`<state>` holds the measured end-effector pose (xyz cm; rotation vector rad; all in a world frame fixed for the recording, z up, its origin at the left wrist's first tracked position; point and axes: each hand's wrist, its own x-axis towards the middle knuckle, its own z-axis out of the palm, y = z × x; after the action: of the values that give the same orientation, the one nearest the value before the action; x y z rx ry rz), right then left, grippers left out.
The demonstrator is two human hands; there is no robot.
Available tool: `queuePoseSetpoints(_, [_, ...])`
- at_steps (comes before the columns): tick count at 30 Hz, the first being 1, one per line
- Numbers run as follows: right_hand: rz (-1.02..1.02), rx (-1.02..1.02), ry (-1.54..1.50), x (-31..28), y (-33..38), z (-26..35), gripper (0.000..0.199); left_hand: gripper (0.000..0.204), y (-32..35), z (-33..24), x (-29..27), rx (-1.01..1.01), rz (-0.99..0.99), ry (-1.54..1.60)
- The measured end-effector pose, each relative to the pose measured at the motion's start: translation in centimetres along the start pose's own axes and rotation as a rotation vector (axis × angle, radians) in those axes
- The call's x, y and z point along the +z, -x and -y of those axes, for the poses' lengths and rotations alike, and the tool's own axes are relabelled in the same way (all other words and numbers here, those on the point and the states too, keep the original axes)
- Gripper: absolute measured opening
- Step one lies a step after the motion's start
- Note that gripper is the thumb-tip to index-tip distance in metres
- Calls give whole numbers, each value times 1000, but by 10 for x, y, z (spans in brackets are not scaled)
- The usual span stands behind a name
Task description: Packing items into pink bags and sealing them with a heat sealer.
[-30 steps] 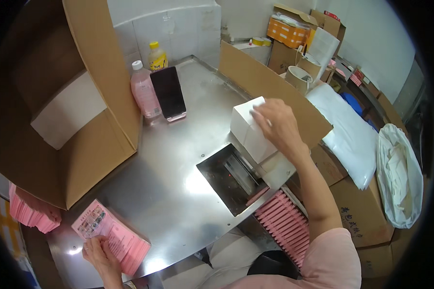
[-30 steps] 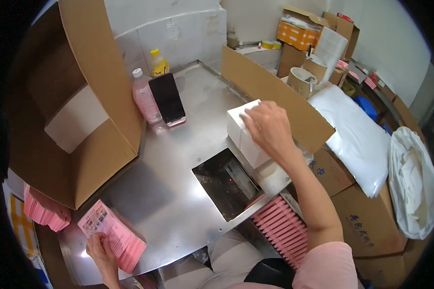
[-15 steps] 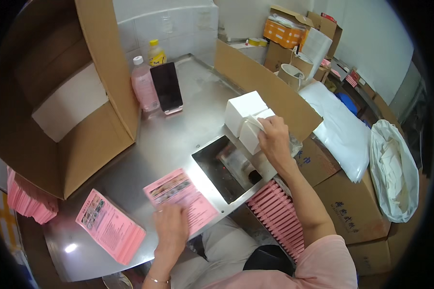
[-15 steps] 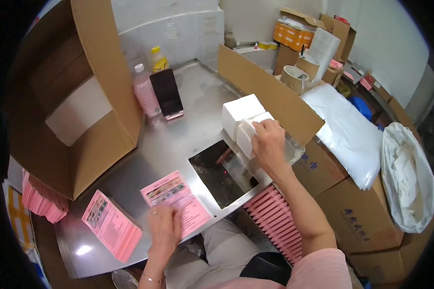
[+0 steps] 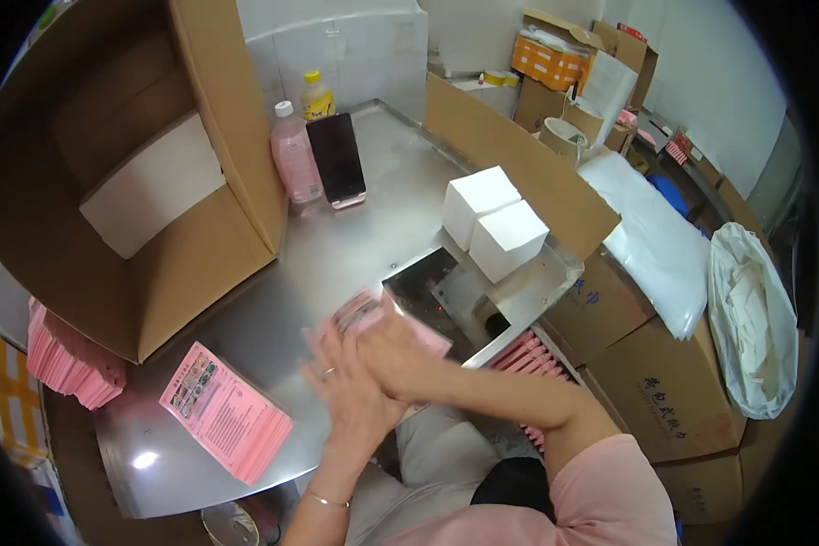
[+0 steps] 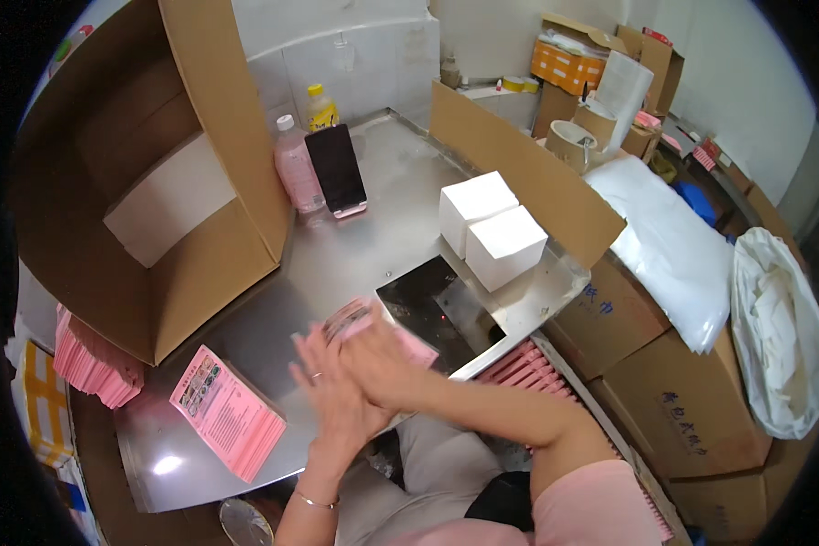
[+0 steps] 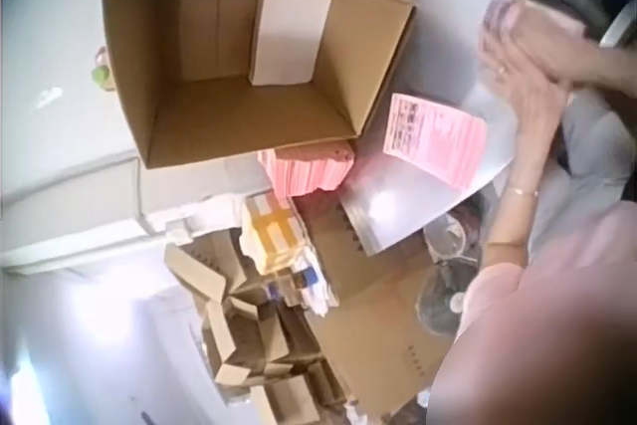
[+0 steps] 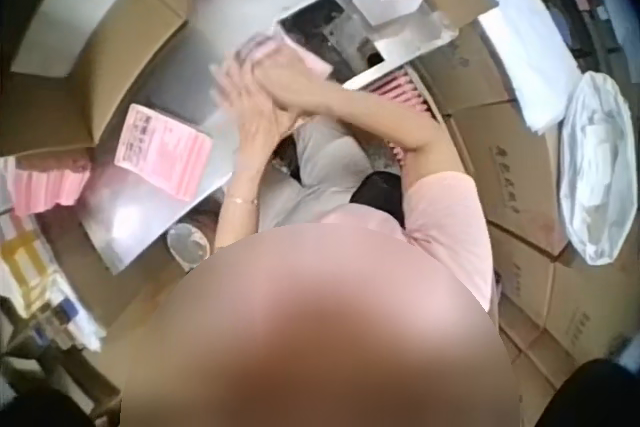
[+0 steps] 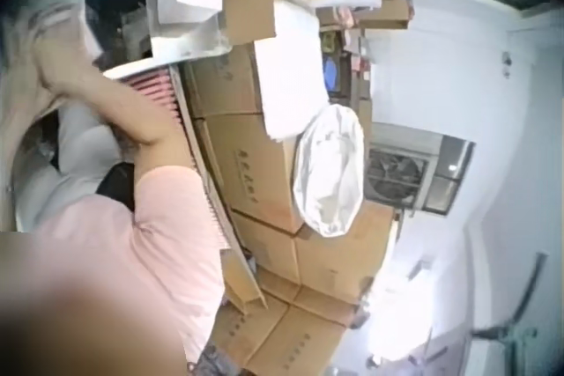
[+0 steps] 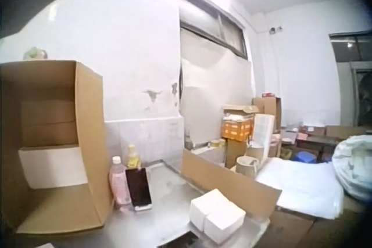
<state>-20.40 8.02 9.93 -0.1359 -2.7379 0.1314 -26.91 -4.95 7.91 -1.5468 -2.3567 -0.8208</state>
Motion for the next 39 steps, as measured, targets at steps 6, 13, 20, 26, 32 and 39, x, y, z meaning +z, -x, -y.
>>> queuePoseSetpoints(6, [-483, 113, 145, -47, 35, -54, 25, 57, 4, 15, -8, -14, 27, -174])
queuePoseSetpoints(13, [-396, 537, 413, -64, 57, -142, 17, 56, -3, 8, -3, 49, -18, -229])
queuePoseSetpoints(20, [-529, 513, 235, -62, 64, -152, 16, 51, 1, 3, -6, 84, 125, -151])
queuePoseSetpoints(26, [-522, 534, 249, -62, 63, -153, 16, 47, 3, -5, 4, 168, 67, -29])
queuePoseSetpoints(32, [-493, 582, 178, -68, 67, -156, 20, 45, 3, -6, 5, 130, 43, 47])
queuePoseSetpoints(39, [-511, 46, 127, -25, 70, -87, 44, 53, 8, 12, 7, 198, 77, 135])
